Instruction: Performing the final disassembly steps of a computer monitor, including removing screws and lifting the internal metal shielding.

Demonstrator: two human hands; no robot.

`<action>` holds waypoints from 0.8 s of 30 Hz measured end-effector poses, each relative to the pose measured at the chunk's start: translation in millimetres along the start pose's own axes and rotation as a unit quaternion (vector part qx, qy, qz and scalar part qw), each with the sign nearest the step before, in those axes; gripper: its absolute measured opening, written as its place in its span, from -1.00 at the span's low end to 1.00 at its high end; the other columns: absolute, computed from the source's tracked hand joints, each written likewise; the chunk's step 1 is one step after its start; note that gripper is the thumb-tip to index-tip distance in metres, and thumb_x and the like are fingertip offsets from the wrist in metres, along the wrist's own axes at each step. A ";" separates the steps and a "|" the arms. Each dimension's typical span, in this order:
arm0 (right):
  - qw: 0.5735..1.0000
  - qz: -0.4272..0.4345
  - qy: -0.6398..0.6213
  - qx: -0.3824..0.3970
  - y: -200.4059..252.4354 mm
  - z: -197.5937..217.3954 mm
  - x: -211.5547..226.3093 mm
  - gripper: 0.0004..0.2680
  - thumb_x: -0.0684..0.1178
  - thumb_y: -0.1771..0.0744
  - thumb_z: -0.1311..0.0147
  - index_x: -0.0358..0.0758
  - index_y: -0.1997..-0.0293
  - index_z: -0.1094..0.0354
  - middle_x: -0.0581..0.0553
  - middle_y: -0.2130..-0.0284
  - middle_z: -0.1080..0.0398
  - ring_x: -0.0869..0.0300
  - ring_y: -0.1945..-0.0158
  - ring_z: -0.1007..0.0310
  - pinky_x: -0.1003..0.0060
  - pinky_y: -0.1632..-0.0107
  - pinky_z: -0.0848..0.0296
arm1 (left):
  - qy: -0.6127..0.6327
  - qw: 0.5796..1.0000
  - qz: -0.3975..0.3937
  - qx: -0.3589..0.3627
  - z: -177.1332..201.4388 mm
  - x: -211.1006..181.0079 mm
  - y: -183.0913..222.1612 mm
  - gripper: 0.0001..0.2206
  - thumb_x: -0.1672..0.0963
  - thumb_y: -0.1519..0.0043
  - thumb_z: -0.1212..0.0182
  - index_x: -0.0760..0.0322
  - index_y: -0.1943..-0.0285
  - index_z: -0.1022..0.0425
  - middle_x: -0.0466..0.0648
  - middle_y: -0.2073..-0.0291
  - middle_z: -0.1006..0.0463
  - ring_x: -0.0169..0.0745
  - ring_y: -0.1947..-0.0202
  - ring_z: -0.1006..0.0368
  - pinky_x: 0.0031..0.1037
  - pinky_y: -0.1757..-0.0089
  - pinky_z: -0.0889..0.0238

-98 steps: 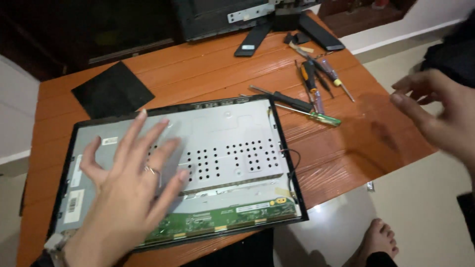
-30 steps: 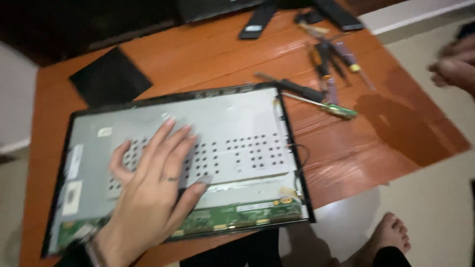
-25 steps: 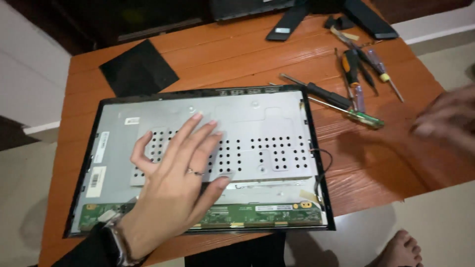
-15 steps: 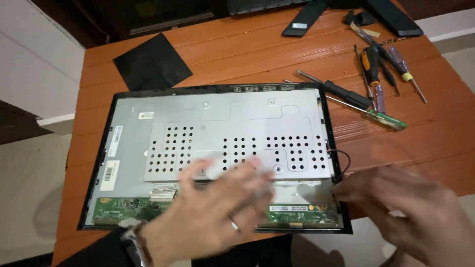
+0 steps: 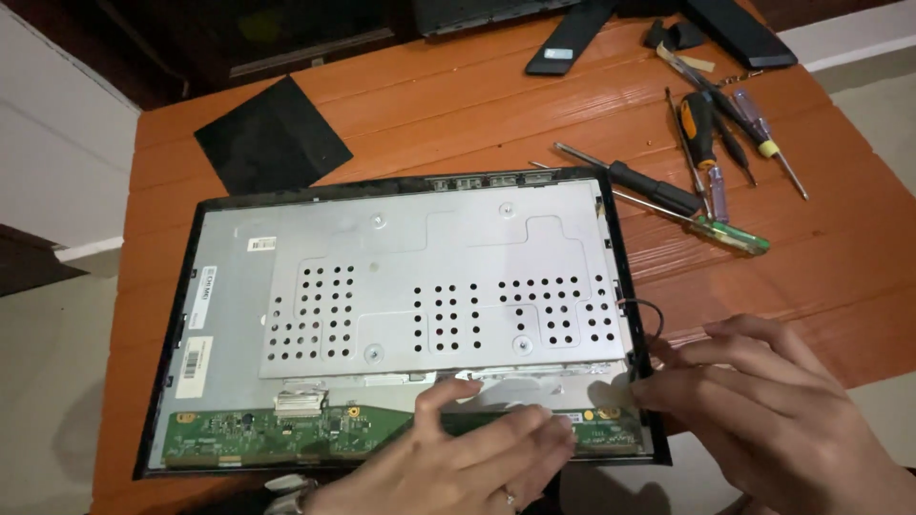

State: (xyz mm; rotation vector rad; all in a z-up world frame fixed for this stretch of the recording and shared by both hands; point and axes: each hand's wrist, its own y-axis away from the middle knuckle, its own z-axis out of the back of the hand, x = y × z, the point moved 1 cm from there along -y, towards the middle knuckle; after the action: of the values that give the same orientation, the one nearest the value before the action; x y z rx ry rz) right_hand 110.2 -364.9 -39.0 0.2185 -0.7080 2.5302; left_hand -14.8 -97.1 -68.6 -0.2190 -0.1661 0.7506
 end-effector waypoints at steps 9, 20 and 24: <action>0.963 -0.118 -0.206 -0.130 7.8 -9.9 15.8 -0.93 -0.16 -0.20 -0.17 -0.32 0.39 -0.47 -0.08 0.42 -0.64 0.22 0.30 -0.76 0.45 0.09 -0.73 | 0.023 0.998 0.015 -0.056 4.5 -1.6 -6.3 -0.71 0.19 -0.47 -0.11 0.19 -0.37 -0.45 -0.28 -0.15 -0.62 -0.38 -0.33 -0.36 -0.21 -0.21 -0.10; 0.992 0.101 -0.061 0.042 9.5 -7.0 17.2 -0.73 0.11 -0.39 0.20 0.04 0.07 -0.54 0.21 0.06 -0.63 0.34 -0.07 -0.61 0.29 -0.04 -0.41 | -0.069 0.995 0.002 0.066 34.7 -1.1 -0.8 -0.58 0.17 -0.47 0.33 0.25 -0.54 -0.05 -0.18 -0.47 -0.17 -0.44 -0.51 -0.04 -0.34 -0.34 0.02; 0.988 0.142 -0.012 0.066 11.0 -9.4 21.0 -0.80 0.14 -0.38 0.07 -0.01 0.03 -0.45 0.13 -0.04 -0.60 0.26 -0.15 -0.56 0.28 0.03 -0.37 | 0.242 0.970 0.010 0.019 20.2 -3.0 5.6 -0.63 0.22 -0.50 0.19 0.46 -0.49 -0.22 0.10 -0.39 -0.35 -0.13 -0.49 -0.15 0.02 -0.34 0.07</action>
State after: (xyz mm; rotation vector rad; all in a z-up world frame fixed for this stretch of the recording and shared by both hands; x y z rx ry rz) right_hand 86.3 -359.3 -46.0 0.2051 -0.6182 2.8550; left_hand -25.2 -92.4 -50.8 -0.3615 0.3142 0.7001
